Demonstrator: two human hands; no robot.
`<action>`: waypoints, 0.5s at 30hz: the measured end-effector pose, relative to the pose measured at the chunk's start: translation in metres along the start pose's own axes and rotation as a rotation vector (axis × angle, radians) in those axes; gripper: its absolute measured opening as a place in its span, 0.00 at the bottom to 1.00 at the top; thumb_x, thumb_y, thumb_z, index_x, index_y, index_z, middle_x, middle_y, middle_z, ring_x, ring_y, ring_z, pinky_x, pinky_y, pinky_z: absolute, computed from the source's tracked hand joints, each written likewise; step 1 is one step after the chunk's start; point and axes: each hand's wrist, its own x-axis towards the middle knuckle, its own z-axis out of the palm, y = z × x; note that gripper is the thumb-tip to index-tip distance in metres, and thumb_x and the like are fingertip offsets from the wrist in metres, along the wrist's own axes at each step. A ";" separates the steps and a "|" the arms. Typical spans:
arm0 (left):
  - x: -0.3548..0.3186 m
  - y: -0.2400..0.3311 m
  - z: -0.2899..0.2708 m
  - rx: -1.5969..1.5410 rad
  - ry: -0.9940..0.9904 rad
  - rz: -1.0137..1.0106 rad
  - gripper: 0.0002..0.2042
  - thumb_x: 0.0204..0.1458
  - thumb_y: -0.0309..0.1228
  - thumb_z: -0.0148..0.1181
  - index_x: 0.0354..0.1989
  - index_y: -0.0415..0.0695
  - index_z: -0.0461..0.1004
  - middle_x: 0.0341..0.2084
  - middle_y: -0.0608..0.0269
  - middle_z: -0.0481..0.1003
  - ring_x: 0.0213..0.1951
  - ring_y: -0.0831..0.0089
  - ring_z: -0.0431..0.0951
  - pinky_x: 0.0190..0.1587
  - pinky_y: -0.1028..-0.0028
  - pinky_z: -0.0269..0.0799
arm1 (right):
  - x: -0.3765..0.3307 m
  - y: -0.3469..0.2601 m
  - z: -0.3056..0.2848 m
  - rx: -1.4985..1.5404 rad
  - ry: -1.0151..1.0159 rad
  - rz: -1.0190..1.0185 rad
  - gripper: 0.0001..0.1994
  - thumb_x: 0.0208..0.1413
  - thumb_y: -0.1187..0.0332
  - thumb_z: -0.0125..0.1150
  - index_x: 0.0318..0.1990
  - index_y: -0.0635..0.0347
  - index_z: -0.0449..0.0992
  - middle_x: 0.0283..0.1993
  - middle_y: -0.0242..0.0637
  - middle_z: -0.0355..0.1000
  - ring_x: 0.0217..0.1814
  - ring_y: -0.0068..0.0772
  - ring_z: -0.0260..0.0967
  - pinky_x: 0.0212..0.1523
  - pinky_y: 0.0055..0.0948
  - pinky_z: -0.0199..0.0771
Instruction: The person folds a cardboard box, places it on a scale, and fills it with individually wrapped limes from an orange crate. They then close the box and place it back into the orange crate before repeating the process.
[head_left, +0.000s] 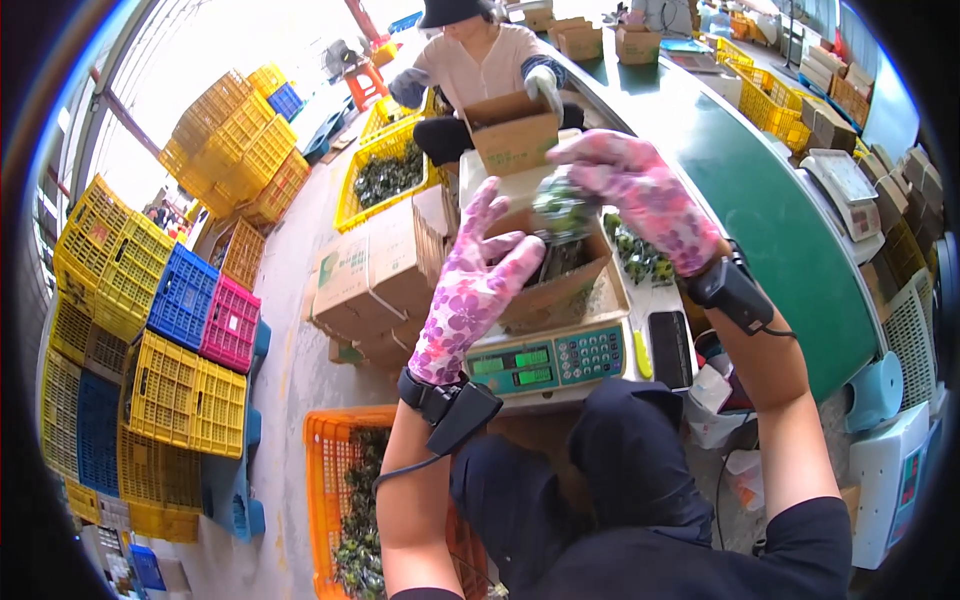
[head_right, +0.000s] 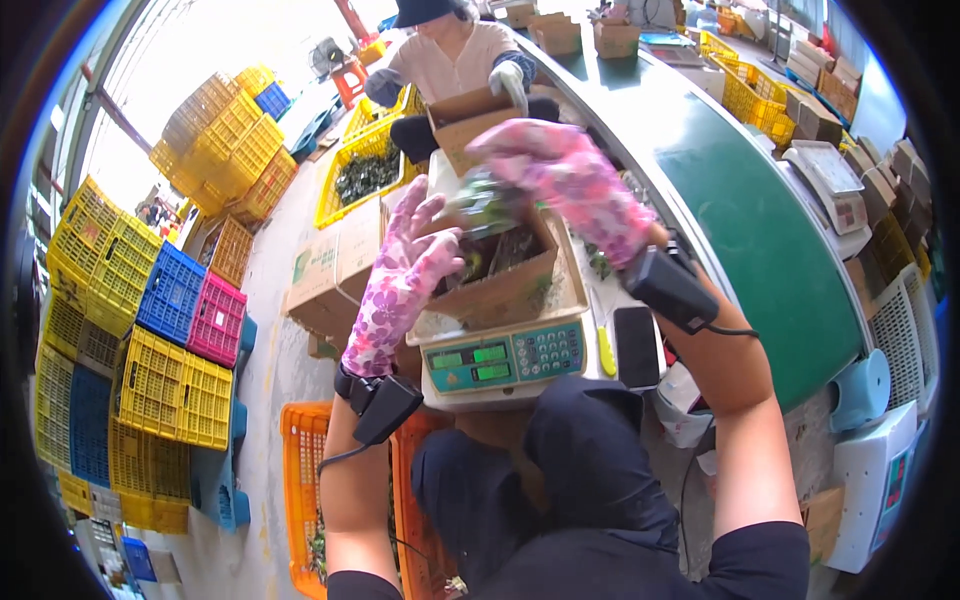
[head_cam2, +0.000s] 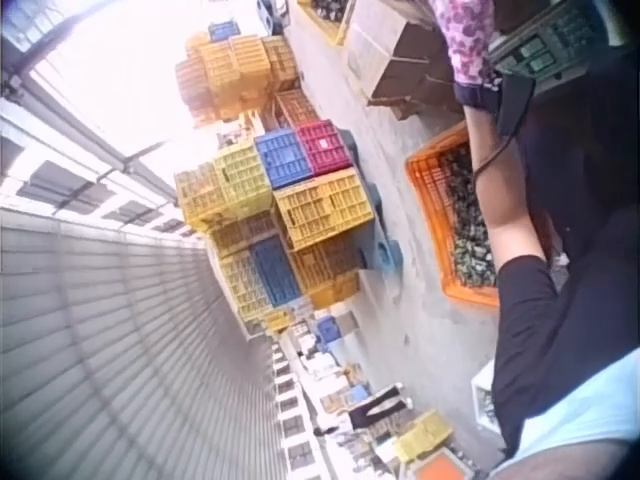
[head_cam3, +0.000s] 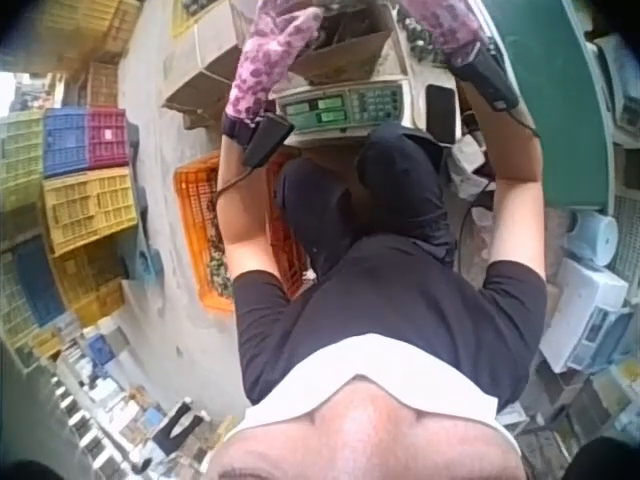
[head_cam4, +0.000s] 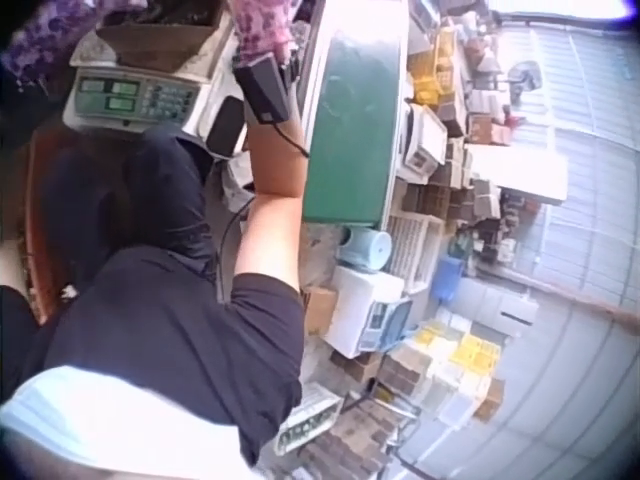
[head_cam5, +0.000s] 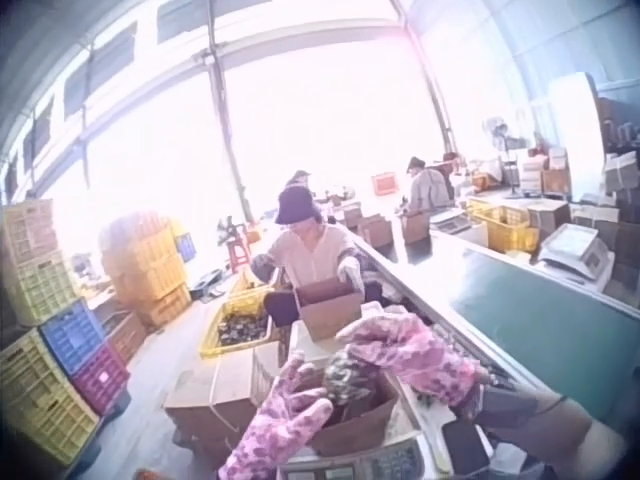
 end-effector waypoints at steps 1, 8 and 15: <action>-0.008 0.002 -0.001 -0.162 -0.110 -0.017 0.36 0.56 0.26 0.60 0.71 0.43 0.48 0.56 0.55 0.67 0.46 0.75 0.74 0.46 0.75 0.74 | 0.005 -0.006 0.023 -0.035 -0.101 -0.057 0.12 0.62 0.69 0.57 0.51 0.59 0.77 0.41 0.32 0.76 0.44 0.20 0.72 0.44 0.24 0.74; -0.166 0.015 -0.119 0.350 0.475 -0.418 0.20 0.56 0.29 0.59 0.58 0.46 0.67 0.24 0.73 0.69 0.16 0.87 0.60 0.17 0.83 0.52 | 0.008 0.007 0.016 -0.272 -0.185 0.058 0.13 0.61 0.65 0.57 0.49 0.61 0.76 0.31 0.28 0.72 0.33 0.17 0.67 0.36 0.21 0.71; -0.485 -0.066 -0.238 1.211 0.579 -1.587 0.37 0.51 0.41 0.65 0.66 0.43 0.56 0.58 0.47 0.62 0.58 0.57 0.61 0.58 0.63 0.58 | 0.016 0.049 0.008 -0.693 -0.365 0.025 0.08 0.56 0.68 0.59 0.41 0.60 0.77 0.29 0.35 0.74 0.33 0.24 0.72 0.35 0.27 0.71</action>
